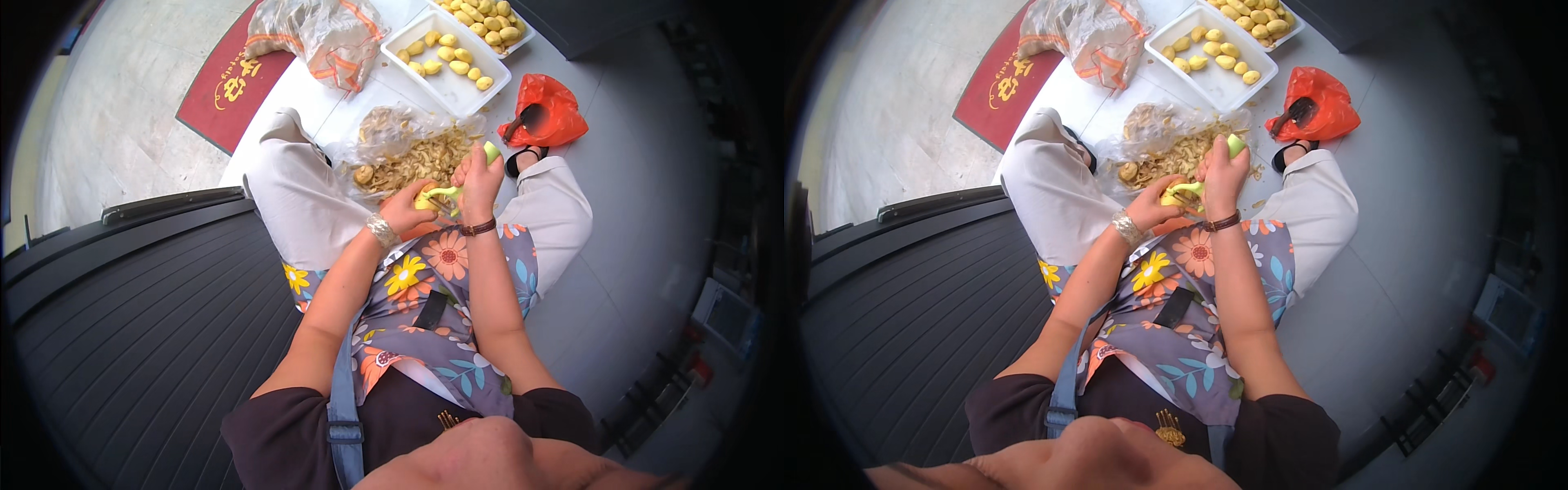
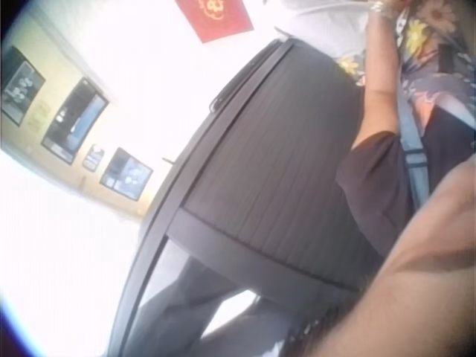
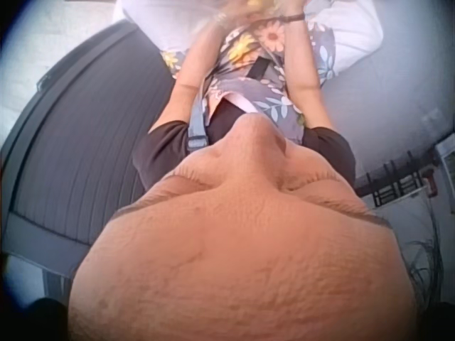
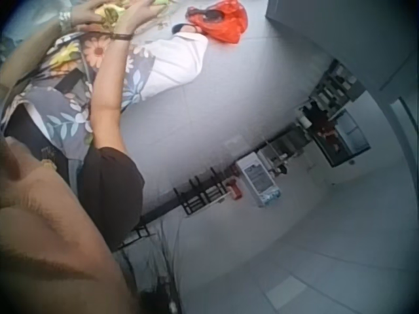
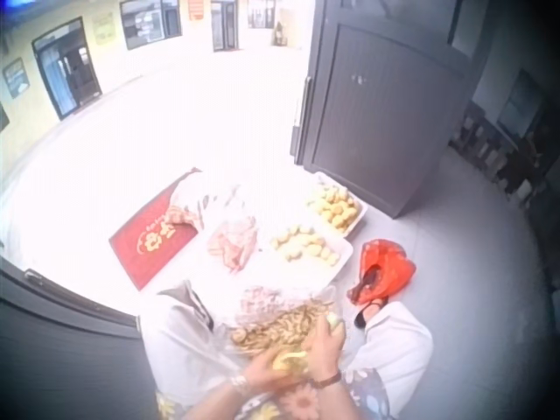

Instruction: The person sits on the floor and peels potatoes using a peeler. They place the peeled potatoes into a white tray and discard the peels onto a plastic sheet on the floor.

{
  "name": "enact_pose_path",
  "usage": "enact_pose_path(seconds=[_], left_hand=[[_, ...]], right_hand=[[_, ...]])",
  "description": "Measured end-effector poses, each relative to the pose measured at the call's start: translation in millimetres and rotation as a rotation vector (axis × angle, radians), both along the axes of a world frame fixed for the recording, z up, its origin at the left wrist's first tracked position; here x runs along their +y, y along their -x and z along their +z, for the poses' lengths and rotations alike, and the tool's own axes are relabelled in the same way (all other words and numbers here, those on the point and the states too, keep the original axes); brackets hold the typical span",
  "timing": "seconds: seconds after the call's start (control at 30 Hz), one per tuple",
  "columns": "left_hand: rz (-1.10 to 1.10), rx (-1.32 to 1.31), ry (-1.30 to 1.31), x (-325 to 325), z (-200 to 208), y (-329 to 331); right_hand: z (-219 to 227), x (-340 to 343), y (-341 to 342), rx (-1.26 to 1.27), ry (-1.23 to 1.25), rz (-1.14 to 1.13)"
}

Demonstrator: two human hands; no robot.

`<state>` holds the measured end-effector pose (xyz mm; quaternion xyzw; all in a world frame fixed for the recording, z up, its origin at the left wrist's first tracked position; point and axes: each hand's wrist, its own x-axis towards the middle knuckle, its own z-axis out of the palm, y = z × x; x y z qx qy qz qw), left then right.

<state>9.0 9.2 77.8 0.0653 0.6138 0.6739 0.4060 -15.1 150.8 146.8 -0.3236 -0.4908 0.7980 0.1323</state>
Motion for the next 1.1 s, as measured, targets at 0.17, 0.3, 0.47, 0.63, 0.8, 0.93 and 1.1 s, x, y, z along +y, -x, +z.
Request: enact_pose_path(seconds=[0.17,0.3,0.47,0.63,0.8,0.93,1.1], left_hand=[[-0.014,0.152,0.093,-2.7,-19.9,-7.5],[-0.031,-0.057,0.028,-3.6,7.3,-2.5],[0.050,-0.248,-0.106,0.4,0.8,1.9],[0.023,-0.102,0.076,2.4,4.5,-0.7],[0.030,0.012,0.088,7.9,2.8,-2.1],[0.093,-0.067,0.080,6.6,1.7,-7.4],[0.117,-0.059,0.105,12.2,-4.5,-4.9]], right_hand=[[-35.3,7.2,15.5,-0.018,-0.455,-0.144],[-37.4,42.8,21.4,0.011,-0.140,-0.190],[-33.9,29.4,5.3,0.064,-0.118,-0.177],[-7.1,4.0,-3.3,0.085,-0.083,-0.126],[-10.3,-17.1,-7.2,0.067,-0.145,0.052],[-20.2,-23.8,-11.2,0.088,-0.381,0.041],[-28.2,-15.0,0.8,0.205,-1.026,-0.144]])
